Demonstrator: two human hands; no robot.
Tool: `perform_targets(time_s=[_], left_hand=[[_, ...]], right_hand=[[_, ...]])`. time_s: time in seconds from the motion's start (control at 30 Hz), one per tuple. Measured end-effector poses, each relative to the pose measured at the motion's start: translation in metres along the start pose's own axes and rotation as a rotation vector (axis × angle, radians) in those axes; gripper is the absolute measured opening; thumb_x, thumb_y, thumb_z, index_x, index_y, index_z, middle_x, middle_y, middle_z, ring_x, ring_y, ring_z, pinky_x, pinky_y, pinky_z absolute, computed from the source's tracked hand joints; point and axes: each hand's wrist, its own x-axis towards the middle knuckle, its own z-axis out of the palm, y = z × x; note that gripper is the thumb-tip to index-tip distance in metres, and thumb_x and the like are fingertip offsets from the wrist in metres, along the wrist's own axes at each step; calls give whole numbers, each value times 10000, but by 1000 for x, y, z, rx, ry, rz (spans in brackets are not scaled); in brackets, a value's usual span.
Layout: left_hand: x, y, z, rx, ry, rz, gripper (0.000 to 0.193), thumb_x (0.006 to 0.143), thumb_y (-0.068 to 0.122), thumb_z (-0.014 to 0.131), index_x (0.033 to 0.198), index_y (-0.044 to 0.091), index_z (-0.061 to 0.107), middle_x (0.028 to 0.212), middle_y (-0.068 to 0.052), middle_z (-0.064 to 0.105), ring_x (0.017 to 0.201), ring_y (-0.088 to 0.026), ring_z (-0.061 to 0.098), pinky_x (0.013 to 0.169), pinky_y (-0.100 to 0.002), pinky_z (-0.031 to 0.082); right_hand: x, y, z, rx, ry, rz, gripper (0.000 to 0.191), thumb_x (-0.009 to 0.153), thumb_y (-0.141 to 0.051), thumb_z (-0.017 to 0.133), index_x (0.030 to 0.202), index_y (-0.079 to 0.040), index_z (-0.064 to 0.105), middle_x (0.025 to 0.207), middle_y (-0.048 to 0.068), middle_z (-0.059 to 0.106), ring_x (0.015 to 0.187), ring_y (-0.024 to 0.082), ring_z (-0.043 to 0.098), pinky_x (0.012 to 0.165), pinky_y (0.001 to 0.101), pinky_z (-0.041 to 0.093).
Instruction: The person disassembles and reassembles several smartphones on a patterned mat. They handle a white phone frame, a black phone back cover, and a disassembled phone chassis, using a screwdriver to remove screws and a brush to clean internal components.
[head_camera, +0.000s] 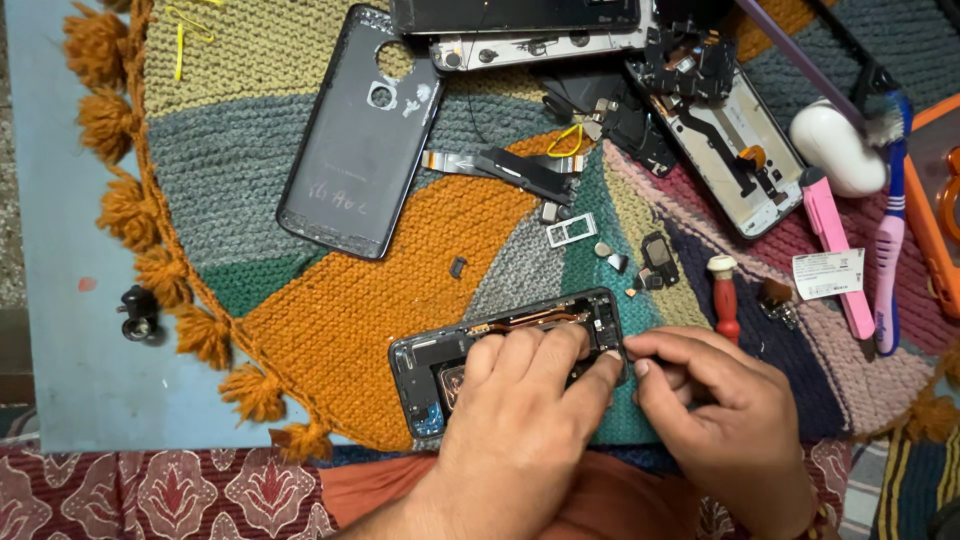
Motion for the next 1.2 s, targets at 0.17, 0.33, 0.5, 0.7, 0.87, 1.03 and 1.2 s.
perform_targets(time_s=[0.17,0.33,0.5,0.7,0.87,1.03,1.2], left_hand=[[0,-6,-5,-32,-5,49,364,934,148,600,1275,54,686,1243,-101,620,1123,-259,584,975,-414,422],[-2,-6,-3,-61,30,30,357,964,193,665,1292,51,666,1227,-73,618,1109,-249,578,976,-420,417],[-1,-7,-1,-43,18,35,322,936,202,688,1232,75,679,1212,-68,623,1080,-249,575,956,-421,416],[-2,-7,-2,15,-19,72,351,922,166,606,1238,34,682,1246,-98,627,1078,-255,579,958,-421,426],[-3,-4,-3,24,1,74,333,944,166,584,1228,21,681,1255,-114,629,1066,-257,597,966,-419,441],[-5,-4,-2,35,25,73,302,952,171,637,1211,26,693,1245,-98,636,1088,-239,612,956,-401,450],[-7,-6,-1,37,42,80,300,966,197,708,1208,20,702,1213,-73,641,1058,-222,609,918,-383,451]], right_hand=[[1,1,3,42,19,-35,194,846,0,723,1034,-21,763,979,24,742,661,15,615,575,177,506],[2,4,3,64,22,-44,196,856,4,717,1045,-20,762,975,16,734,664,5,598,562,168,483],[4,4,4,50,34,-59,187,862,10,723,1043,-19,764,962,14,736,654,7,586,558,173,470],[3,4,4,49,30,-70,184,853,12,727,1033,-19,755,975,14,731,660,-2,594,556,167,479],[0,6,3,38,31,-46,176,855,10,730,1028,-13,758,956,18,730,651,12,588,554,177,474],[-5,-3,-2,99,50,23,172,874,-24,731,1045,-11,751,999,41,749,733,35,719,608,192,569],[-6,-10,-17,-158,323,-11,268,895,-42,775,1141,41,708,1060,98,683,757,76,629,659,229,526]])
